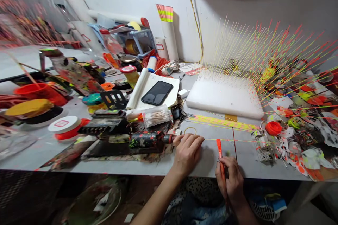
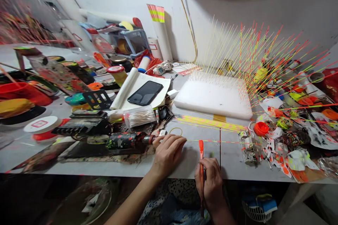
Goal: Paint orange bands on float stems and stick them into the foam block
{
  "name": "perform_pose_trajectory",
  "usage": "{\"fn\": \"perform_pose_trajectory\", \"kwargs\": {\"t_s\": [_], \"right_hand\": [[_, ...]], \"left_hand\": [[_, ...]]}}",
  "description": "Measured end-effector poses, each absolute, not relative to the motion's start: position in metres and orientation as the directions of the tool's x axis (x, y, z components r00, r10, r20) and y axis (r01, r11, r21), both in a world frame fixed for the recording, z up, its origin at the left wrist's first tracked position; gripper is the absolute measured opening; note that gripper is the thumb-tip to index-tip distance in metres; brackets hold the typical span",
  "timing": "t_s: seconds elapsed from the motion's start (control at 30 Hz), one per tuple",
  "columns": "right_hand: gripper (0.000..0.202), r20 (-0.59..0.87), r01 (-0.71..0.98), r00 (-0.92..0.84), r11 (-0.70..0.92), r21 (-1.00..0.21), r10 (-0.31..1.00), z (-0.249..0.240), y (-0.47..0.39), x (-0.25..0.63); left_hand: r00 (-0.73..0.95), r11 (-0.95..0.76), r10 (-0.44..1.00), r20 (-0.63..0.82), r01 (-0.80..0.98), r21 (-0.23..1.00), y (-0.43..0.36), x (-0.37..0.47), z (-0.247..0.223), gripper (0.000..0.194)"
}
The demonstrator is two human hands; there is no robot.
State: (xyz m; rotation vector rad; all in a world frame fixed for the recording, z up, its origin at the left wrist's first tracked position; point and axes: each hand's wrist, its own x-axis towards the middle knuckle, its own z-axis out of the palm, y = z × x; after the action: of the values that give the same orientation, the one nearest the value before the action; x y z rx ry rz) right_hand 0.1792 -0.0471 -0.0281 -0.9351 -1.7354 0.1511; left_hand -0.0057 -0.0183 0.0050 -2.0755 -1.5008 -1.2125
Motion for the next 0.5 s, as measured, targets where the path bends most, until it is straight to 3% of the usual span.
{"fn": "perform_pose_trajectory", "kwargs": {"t_s": [0.5], "right_hand": [[0.018, 0.779, 0.486, -0.086, 0.709, -0.511, 0.621, -0.0319, -0.0538, 0.182]], "left_hand": [[0.079, -0.415, 0.621, 0.78, 0.877, 0.242, -0.0182, -0.0046, 0.005, 0.017]]}}
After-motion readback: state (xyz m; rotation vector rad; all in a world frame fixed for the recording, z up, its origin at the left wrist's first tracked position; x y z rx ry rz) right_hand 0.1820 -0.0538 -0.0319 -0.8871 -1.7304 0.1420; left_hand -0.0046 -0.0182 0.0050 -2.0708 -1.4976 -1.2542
